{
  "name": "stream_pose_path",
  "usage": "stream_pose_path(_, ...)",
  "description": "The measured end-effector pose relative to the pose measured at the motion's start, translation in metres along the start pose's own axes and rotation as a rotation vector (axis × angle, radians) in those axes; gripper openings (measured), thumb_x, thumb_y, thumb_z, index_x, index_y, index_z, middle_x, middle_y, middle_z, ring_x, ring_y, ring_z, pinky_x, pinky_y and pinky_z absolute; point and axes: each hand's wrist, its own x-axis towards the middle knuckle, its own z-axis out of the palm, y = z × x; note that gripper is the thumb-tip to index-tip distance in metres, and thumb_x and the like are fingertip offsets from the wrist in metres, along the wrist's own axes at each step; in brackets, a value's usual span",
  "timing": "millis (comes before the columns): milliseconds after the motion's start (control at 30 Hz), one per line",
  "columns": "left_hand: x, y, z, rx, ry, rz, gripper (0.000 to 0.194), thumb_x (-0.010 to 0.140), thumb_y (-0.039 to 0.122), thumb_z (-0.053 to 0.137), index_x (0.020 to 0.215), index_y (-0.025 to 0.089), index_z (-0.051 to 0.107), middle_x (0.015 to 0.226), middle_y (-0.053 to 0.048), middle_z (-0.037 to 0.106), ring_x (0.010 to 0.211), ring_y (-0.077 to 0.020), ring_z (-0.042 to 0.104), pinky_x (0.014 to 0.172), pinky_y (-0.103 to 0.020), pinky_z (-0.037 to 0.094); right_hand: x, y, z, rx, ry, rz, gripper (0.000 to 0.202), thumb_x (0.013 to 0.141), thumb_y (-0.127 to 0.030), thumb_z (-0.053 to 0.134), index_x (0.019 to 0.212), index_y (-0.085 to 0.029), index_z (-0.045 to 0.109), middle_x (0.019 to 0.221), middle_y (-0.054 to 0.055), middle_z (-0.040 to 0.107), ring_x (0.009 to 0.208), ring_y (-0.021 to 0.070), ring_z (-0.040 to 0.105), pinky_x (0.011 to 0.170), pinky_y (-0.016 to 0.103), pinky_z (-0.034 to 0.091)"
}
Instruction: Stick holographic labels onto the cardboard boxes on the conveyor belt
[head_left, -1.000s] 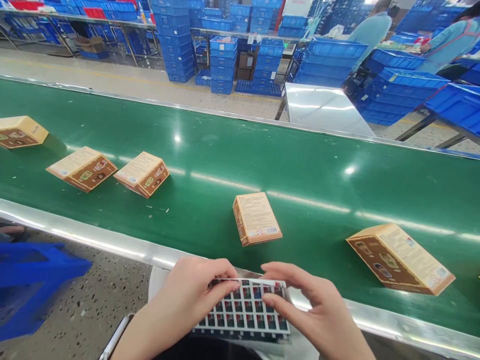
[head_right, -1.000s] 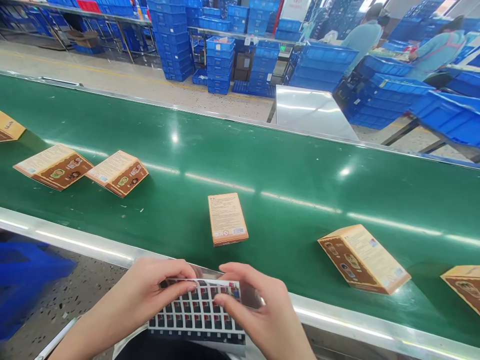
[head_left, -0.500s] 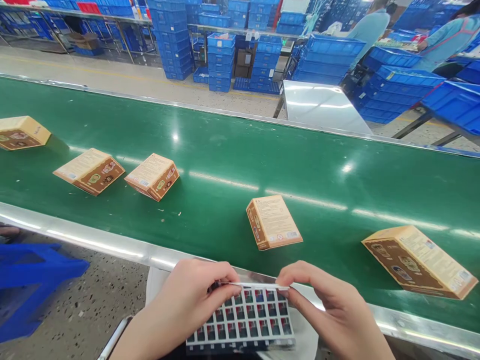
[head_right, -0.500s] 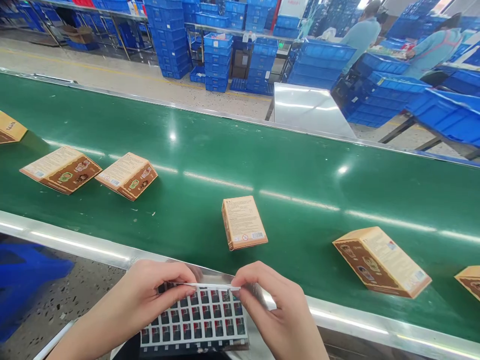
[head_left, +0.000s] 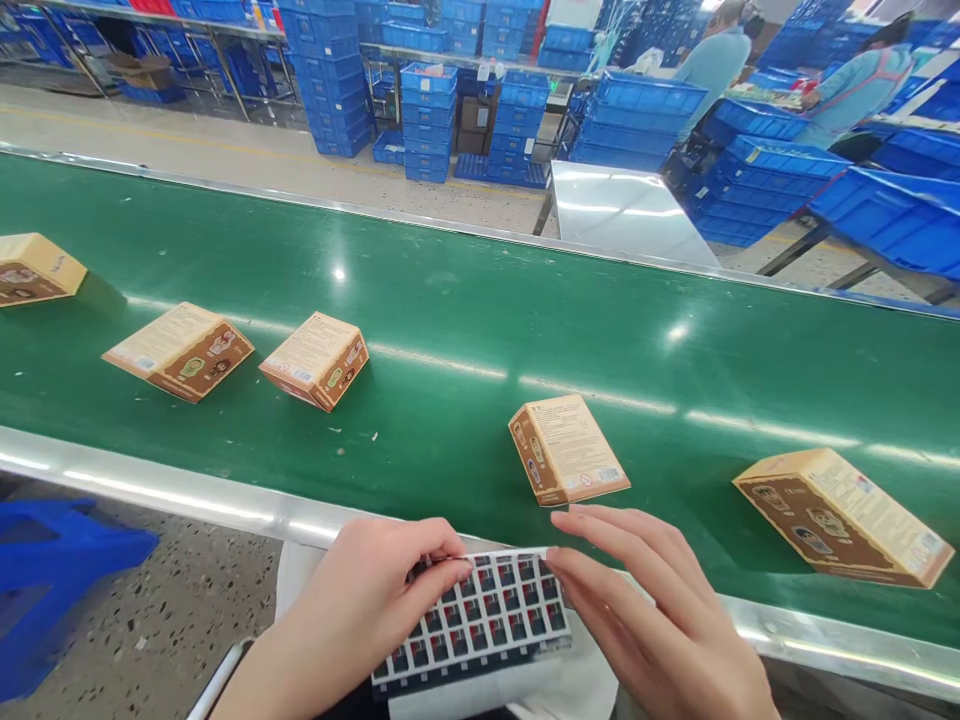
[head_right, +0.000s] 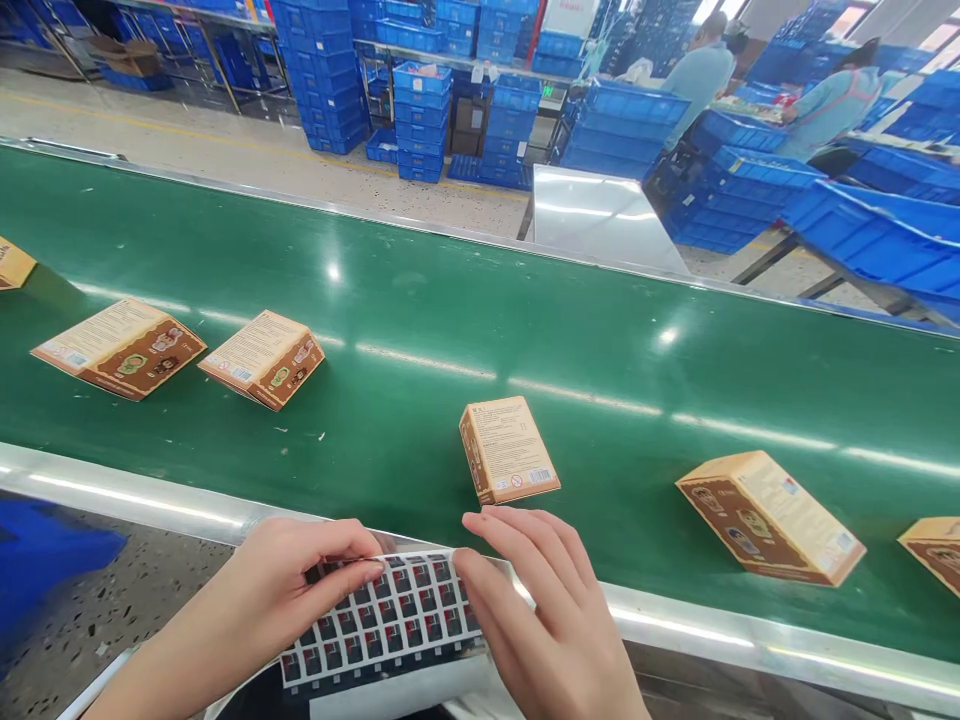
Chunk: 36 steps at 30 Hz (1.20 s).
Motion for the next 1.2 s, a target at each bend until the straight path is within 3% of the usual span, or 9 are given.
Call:
stream_pose_path(133,0.002,-0.002,-0.002,-0.021,0.016,-0.015,0.025,0.096,0.028,0.053,0.077,0.020,0.068,0.067,0.003,0.069,0.061,-0.0139,0.059,0.059,-0.023,0.040,-0.005,0.002,-0.008,0.188,-0.071,0.171,0.022,0.089,-0.005,0.062,0.096,-0.025,0.069,0.104,0.006,0.077,0.102,0.0235,0.072,0.087,0.034,0.059)
stream_pose_path(200,0.005,-0.005,-0.001,-0.029,-0.001,0.026,0.022,0.095,0.025,0.057,0.077,0.020,0.070,0.072,0.002,0.073,0.067,-0.0155,0.065,0.062,-0.024,0.045,-0.010,0.013,-0.010,0.338,-0.037,0.416,0.013,0.093,-0.016,0.063,0.087,-0.026,0.068,0.109,0.004,0.076,0.104,0.0230,0.071,0.088,0.033,0.059)
stream_pose_path(267,0.010,-0.005,0.002,-0.029,-0.044,0.155,0.016,0.092,0.021,0.065,0.078,0.021,0.073,0.095,-0.003,0.080,0.094,-0.0211,0.072,0.078,-0.027,0.053,-0.011,0.032,-0.008,0.452,0.111,0.713,0.011,0.094,-0.031,0.066,0.084,-0.027,0.071,0.115,0.005,0.076,0.105,0.0238,0.071,0.088,0.034,0.058)
stream_pose_path(333,0.020,-0.001,0.009,-0.010,-0.101,0.336,0.011,0.087,0.018,0.074,0.076,0.021,0.074,0.134,-0.005,0.071,0.133,-0.0282,0.057,0.104,-0.037,0.050,-0.007,0.056,-0.004,0.537,0.297,0.959,0.021,0.088,-0.046,0.072,0.091,-0.026,0.076,0.117,0.007,0.076,0.109,0.0259,0.069,0.091,0.036,0.056)
stream_pose_path(400,0.035,0.007,0.020,0.046,-0.142,0.503,0.011,0.085,0.018,0.078,0.075,0.020,0.075,0.158,-0.003,0.047,0.152,-0.0310,0.033,0.119,-0.044,0.037,0.002,0.078,0.001,0.642,0.387,1.081,0.036,0.079,-0.055,0.077,0.097,-0.024,0.078,0.118,0.009,0.076,0.111,0.0274,0.067,0.094,0.038,0.054)
stream_pose_path(533,0.069,0.024,0.043,0.158,-0.107,0.725,0.010,0.088,0.018,0.074,0.079,0.018,0.079,0.166,-0.004,0.030,0.155,-0.0334,0.022,0.127,-0.051,0.023,0.017,0.098,0.007,0.861,0.277,1.243,0.054,0.063,-0.060,0.085,0.097,-0.018,0.079,0.095,0.010,0.079,0.091,0.0268,0.071,0.072,0.034,0.057)
stream_pose_path(700,0.093,0.032,0.056,0.200,-0.110,0.721,0.013,0.085,0.014,0.074,0.075,0.018,0.080,0.160,-0.004,0.042,0.152,-0.0330,0.031,0.125,-0.048,0.030,0.017,0.096,0.006,0.816,0.294,1.257,0.054,0.061,-0.059,0.086,0.095,-0.017,0.079,0.093,0.010,0.079,0.082,0.0250,0.071,0.066,0.031,0.056)
stream_pose_path(1000,0.098,0.043,0.063,0.204,-0.131,0.737,0.015,0.086,0.014,0.073,0.074,0.019,0.080,0.161,0.000,0.041,0.152,-0.0306,0.032,0.125,-0.044,0.031,0.007,0.103,0.001,0.578,0.284,1.210,0.053,0.065,-0.063,0.078,0.091,-0.017,0.075,0.094,0.011,0.079,0.082,0.0272,0.071,0.068,0.035,0.055)
stream_pose_path(1200,0.105,0.046,0.072,0.228,-0.156,0.741,0.015,0.085,0.016,0.074,0.071,0.020,0.079,0.161,0.000,0.040,0.152,-0.0316,0.031,0.123,-0.050,0.034,0.000,0.104,0.000,0.293,0.314,1.152,0.040,0.071,-0.059,0.071,0.083,-0.021,0.065,0.088,0.009,0.076,0.081,0.0260,0.069,0.073,0.036,0.052)
